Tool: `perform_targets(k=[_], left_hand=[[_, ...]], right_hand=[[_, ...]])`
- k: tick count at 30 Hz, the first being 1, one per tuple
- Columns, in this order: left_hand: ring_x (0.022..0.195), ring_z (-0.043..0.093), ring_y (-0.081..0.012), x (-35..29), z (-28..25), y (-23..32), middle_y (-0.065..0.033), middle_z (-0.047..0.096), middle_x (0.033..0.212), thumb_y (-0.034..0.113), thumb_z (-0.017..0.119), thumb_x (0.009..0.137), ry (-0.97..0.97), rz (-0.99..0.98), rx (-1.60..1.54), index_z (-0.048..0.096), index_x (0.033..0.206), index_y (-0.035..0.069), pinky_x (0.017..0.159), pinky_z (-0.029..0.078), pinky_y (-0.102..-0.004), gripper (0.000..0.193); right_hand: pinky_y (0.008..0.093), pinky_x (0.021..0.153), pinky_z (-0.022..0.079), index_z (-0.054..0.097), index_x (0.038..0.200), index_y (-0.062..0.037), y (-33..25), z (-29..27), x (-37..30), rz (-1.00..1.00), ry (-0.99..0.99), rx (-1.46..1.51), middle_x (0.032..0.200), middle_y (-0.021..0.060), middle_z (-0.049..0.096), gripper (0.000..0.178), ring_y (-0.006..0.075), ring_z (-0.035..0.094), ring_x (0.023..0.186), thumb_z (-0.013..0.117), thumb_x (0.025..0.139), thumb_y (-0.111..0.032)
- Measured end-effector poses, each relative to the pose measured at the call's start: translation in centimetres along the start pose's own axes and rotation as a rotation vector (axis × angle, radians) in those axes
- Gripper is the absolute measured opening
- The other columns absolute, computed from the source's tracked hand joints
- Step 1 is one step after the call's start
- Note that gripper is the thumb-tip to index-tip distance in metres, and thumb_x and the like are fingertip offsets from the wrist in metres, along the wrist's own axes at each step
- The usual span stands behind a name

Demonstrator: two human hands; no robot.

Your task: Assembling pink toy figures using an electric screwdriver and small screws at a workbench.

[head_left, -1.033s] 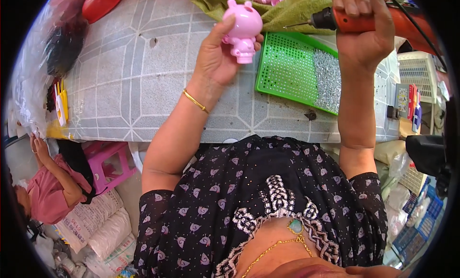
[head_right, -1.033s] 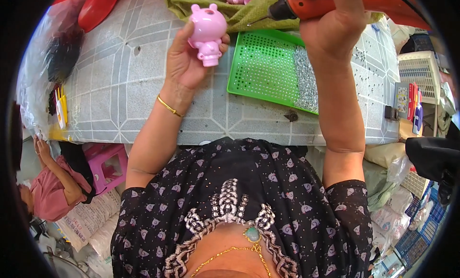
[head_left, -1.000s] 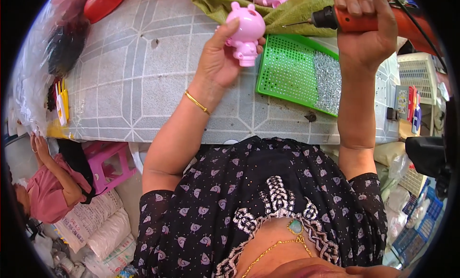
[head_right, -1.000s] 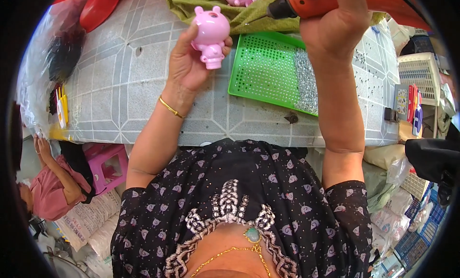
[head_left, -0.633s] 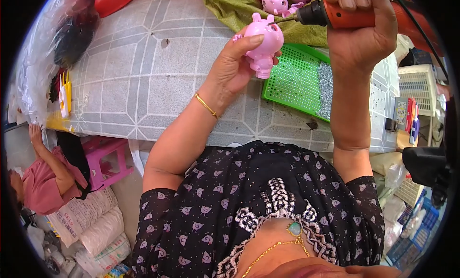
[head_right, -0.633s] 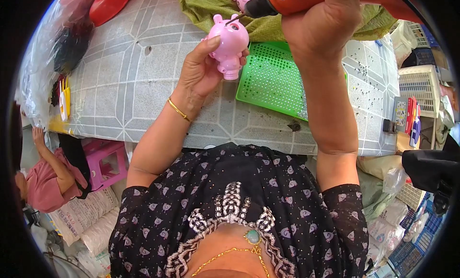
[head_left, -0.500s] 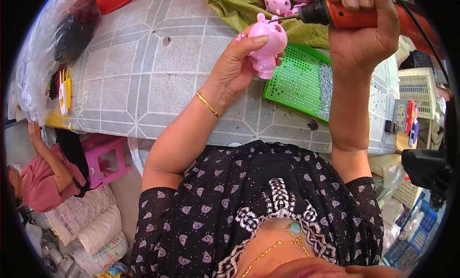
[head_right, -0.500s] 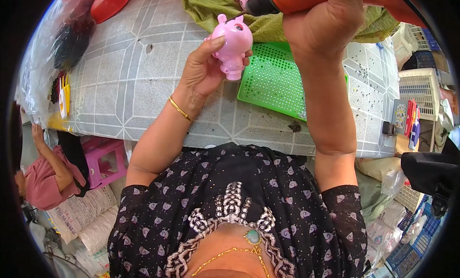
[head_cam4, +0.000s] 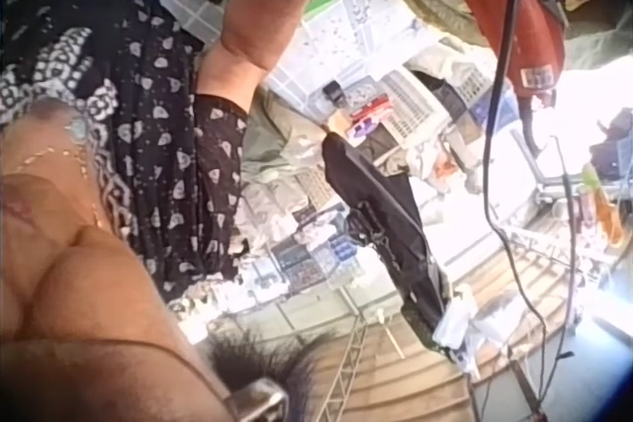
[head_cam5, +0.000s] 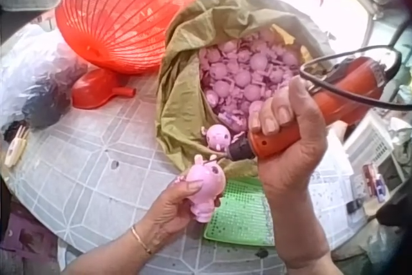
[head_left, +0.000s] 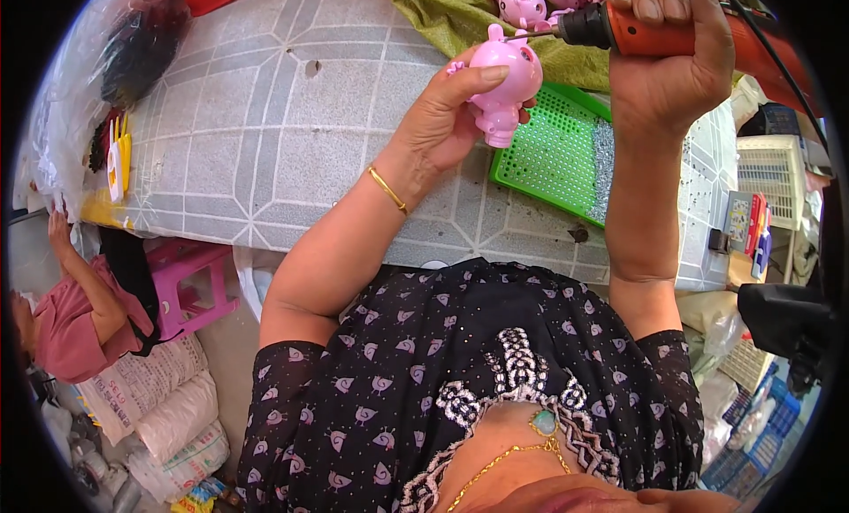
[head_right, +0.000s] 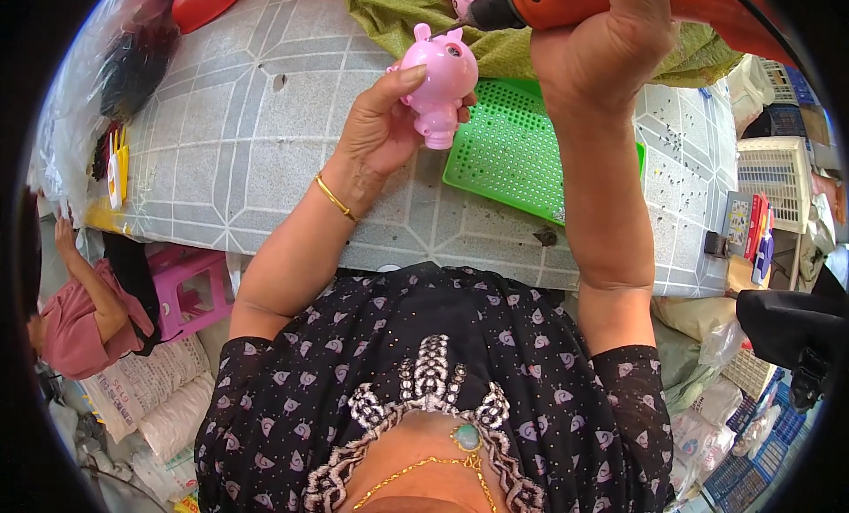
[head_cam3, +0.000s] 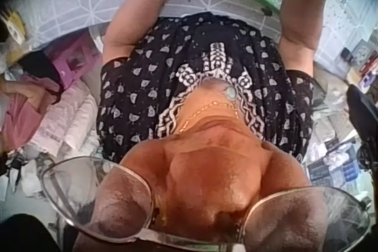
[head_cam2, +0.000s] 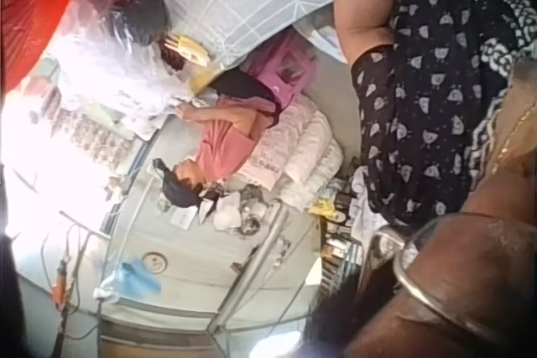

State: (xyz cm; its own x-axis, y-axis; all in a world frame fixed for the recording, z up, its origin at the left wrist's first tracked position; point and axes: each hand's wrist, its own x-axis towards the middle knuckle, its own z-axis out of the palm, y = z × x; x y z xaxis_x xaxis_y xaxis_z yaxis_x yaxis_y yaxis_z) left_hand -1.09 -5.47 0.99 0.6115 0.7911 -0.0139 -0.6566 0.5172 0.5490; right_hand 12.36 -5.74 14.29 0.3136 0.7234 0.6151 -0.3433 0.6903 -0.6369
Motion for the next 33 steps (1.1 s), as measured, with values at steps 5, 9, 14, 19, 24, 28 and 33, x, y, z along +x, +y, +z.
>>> perform_targets(k=[5,9,14,19,24,28,33], left_hand=[[0.091,0.064,-0.0194,0.0,0.1,0.0,-0.0099,0.064,0.104,0.025,0.074,0.080,-0.002,-0.001,0.007,0.056,0.121,0.004,0.079,0.057,-0.0358,0.050],[0.091,0.064,-0.0194,-0.1,0.3,0.1,-0.0099,0.064,0.104,0.024,0.073,0.080,-0.020,-0.005,0.014,0.056,0.121,0.004,0.080,0.056,-0.0360,0.049],[0.094,0.065,-0.0304,0.0,0.2,-0.1,-0.0160,0.062,0.108,0.028,0.075,0.079,-0.014,0.004,0.018,0.046,0.129,0.002,0.082,0.056,-0.0413,0.063],[0.090,0.064,-0.0198,-0.2,0.1,0.1,-0.0103,0.064,0.104,0.024,0.073,0.081,-0.016,-0.011,-0.018,0.055,0.121,0.003,0.081,0.056,-0.0365,0.048],[0.090,0.064,-0.0198,0.0,0.5,-0.1,-0.0102,0.064,0.103,0.023,0.072,0.081,-0.018,-0.030,-0.008,0.056,0.120,0.003,0.081,0.056,-0.0365,0.047],[0.092,0.066,-0.0284,-0.1,0.1,-0.2,-0.0149,0.063,0.106,0.028,0.073,0.080,-0.010,0.005,0.059,0.049,0.127,0.002,0.084,0.056,-0.0405,0.059],[0.094,0.064,-0.0234,0.1,0.2,-0.3,-0.0113,0.062,0.107,0.022,0.074,0.079,-0.010,0.005,0.057,0.051,0.125,0.004,0.083,0.056,-0.0399,0.055]], right_hand=[[0.0269,0.058,0.041,0.046,0.077,-0.0134,0.1,-0.1,-0.1,-0.007,0.005,-0.017,0.064,-0.0041,0.043,0.022,0.0085,0.045,0.054,0.057,0.095,-0.019],[0.0268,0.058,0.041,0.045,0.077,-0.0137,0.3,-0.9,0.0,-0.021,-0.030,-0.020,0.064,-0.0043,0.042,0.023,0.0082,0.045,0.054,0.057,0.095,-0.020],[0.0263,0.059,0.042,0.045,0.076,-0.0139,0.0,0.1,-0.8,-0.026,-0.010,-0.035,0.065,-0.0043,0.042,0.024,0.0079,0.045,0.054,0.056,0.096,-0.021],[0.0257,0.058,0.043,0.047,0.078,-0.0128,0.0,0.3,-1.3,-0.038,-0.022,-0.077,0.066,-0.0042,0.044,0.023,0.0078,0.046,0.054,0.055,0.097,-0.023],[0.0355,0.073,0.039,0.049,0.076,-0.0131,-0.2,-4.3,0.0,0.092,-0.174,0.097,0.072,-0.0020,0.049,0.021,0.0138,0.046,0.068,0.053,0.095,-0.021],[0.0353,0.073,0.038,0.049,0.075,-0.0129,0.2,-4.1,-0.1,0.077,-0.165,0.082,0.071,-0.0017,0.049,0.022,0.0142,0.047,0.067,0.054,0.094,-0.021],[0.0356,0.073,0.038,0.049,0.076,-0.0127,-0.1,-4.3,-0.3,0.065,-0.173,0.061,0.071,-0.0015,0.048,0.021,0.0142,0.047,0.067,0.054,0.095,-0.021]])
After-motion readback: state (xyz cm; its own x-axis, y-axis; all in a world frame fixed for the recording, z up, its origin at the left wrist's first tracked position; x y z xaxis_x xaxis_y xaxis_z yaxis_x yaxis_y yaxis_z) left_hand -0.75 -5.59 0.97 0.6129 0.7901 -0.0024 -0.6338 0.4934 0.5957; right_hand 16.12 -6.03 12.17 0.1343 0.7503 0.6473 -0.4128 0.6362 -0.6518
